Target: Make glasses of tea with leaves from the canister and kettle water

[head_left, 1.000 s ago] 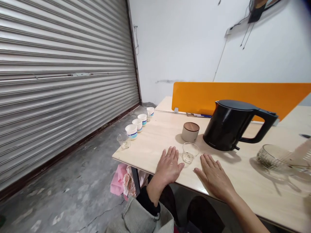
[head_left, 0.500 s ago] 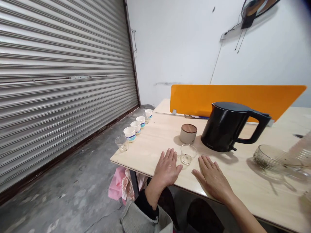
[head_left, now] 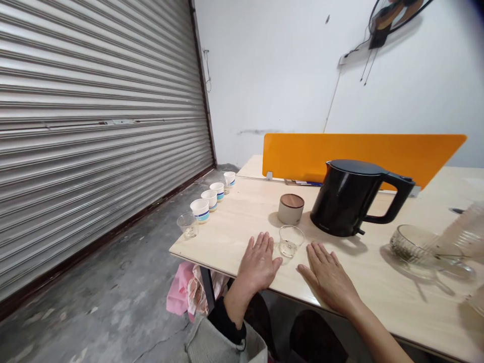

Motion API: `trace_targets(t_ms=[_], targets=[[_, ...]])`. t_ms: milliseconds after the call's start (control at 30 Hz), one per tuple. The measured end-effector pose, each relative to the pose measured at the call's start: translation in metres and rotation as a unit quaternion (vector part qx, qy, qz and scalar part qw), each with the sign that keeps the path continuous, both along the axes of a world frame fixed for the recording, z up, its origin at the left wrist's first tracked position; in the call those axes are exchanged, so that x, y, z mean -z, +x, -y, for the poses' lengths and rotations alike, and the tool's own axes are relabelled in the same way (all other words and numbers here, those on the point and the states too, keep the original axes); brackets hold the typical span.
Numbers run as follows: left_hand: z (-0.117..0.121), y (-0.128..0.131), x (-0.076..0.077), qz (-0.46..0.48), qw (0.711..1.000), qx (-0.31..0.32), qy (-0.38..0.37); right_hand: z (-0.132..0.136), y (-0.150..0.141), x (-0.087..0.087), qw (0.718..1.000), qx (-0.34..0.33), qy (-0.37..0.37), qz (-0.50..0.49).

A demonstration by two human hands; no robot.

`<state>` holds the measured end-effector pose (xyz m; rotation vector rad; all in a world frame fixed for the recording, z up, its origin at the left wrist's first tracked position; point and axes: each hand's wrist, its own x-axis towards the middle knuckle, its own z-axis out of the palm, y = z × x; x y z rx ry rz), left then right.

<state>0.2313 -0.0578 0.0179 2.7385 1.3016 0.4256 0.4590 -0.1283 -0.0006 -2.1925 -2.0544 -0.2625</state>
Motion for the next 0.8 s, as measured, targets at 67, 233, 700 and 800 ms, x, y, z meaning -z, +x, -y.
trace_targets(t_ms=[67,233,700,800], targets=[[-0.0002,0.0001,-0.0002,-0.001,1.0,0.0,-0.001,0.0002,0.0,-0.0009,1.0,0.0,-0.001,0.0],[0.0005,-0.0002,-0.0015,-0.001,1.0,0.003,-0.007,0.0003,-0.0008,-0.0024,1.0,0.003,-0.01,0.002],[0.0013,0.0,-0.0035,-0.018,1.0,-0.003,0.001,0.0008,-0.0011,-0.003,1.0,0.0,0.002,-0.015],[0.0013,0.0001,-0.0033,-0.012,1.0,-0.004,-0.004,0.0007,-0.0016,-0.0037,1.0,0.001,-0.001,-0.017]])
